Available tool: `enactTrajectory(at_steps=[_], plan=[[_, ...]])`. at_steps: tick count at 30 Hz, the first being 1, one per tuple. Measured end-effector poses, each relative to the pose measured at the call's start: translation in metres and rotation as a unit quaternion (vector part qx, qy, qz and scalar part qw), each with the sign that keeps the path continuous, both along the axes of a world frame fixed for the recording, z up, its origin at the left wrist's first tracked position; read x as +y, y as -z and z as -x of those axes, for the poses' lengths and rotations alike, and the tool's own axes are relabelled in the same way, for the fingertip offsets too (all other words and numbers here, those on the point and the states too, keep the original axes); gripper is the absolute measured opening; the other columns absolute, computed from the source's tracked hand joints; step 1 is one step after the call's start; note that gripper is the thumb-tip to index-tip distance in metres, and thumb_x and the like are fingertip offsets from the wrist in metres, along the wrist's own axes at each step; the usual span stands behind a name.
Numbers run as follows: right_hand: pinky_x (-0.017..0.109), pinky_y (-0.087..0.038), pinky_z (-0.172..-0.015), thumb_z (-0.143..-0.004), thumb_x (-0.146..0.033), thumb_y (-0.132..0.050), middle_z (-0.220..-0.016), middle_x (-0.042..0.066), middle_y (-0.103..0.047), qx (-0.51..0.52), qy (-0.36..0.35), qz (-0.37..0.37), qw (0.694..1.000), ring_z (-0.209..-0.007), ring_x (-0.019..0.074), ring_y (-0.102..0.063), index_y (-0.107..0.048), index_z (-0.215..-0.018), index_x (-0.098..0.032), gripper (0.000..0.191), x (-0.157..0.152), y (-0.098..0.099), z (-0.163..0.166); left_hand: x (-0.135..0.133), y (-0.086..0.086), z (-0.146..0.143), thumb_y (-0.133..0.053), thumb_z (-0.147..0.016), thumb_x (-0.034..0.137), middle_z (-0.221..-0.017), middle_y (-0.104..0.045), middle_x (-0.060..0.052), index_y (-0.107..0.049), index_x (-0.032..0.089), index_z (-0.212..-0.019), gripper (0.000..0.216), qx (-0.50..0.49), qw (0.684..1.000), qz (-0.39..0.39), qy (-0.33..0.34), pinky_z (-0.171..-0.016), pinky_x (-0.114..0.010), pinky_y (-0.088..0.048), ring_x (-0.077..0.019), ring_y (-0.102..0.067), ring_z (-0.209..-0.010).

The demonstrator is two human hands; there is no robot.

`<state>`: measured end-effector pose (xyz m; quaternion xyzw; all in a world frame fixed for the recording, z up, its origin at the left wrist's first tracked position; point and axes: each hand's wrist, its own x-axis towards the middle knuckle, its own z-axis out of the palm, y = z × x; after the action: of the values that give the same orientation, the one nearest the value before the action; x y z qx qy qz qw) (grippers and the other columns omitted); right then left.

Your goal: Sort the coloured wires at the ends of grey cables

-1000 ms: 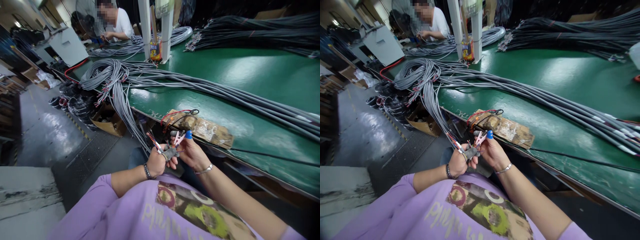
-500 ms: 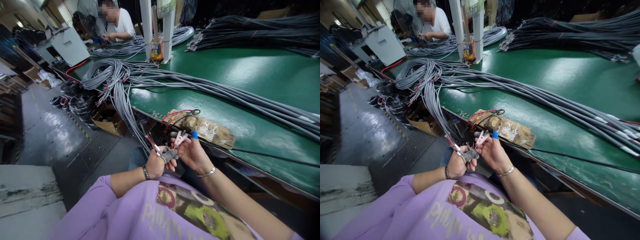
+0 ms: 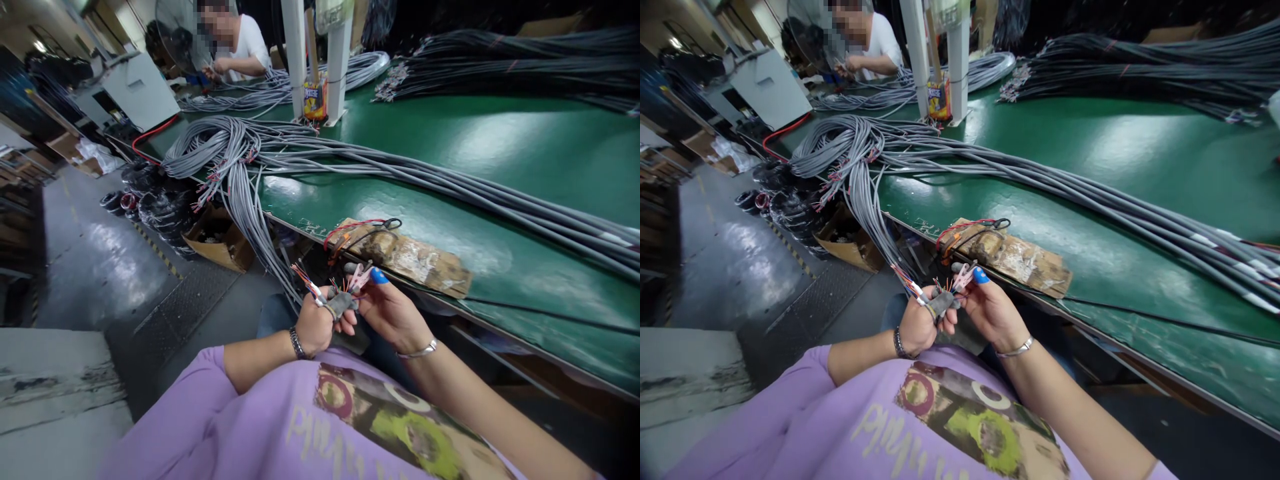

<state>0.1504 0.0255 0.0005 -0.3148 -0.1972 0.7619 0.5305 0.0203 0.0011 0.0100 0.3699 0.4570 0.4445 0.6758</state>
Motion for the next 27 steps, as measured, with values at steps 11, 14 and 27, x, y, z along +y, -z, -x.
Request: enactTrajectory(at_steps=[11,14,27], plan=[[0.033,-0.051,-0.064,-0.072,-0.051,-0.072,-0.075,0.002,-0.068,-0.009,0.008,-0.013,1.000,-0.068,0.0188,-0.060,-0.071,-0.085,-0.025,0.029,0.001,0.005,0.002,0.000,0.004,0.000,-0.068,-0.069,0.054,-0.049,-0.056,0.001,-0.052,0.014,-0.065,0.043,0.011,1.000,0.001,0.012,-0.034,-0.019,-0.026,-0.0078,-0.050,-0.034],[0.031,-0.050,-0.060,-0.071,-0.054,-0.071,-0.079,0.002,-0.069,0.009,0.009,0.006,1.000,-0.067,0.0175,-0.058,-0.070,-0.081,-0.026,0.029,0.000,0.008,0.001,-0.001,0.004,0.003,-0.068,-0.069,0.055,-0.050,-0.057,0.001,-0.053,0.014,-0.066,0.044,0.002,1.000,0.001,0.011,-0.035,-0.018,-0.026,-0.0080,-0.052,-0.035],[0.026,-0.041,-0.057,-0.059,-0.043,-0.084,-0.061,-0.001,-0.056,-0.125,-0.107,-0.018,0.986,-0.056,0.0110,-0.048,-0.063,-0.066,-0.017,0.034,-0.018,0.003,-0.010,-0.008,0.011,0.014,-0.061,-0.077,0.056,-0.053,-0.059,0.000,-0.055,0.013,-0.067,0.045,0.066,0.995,-0.045,0.057,-0.037,-0.017,-0.032,-0.0080,-0.054,-0.039]])
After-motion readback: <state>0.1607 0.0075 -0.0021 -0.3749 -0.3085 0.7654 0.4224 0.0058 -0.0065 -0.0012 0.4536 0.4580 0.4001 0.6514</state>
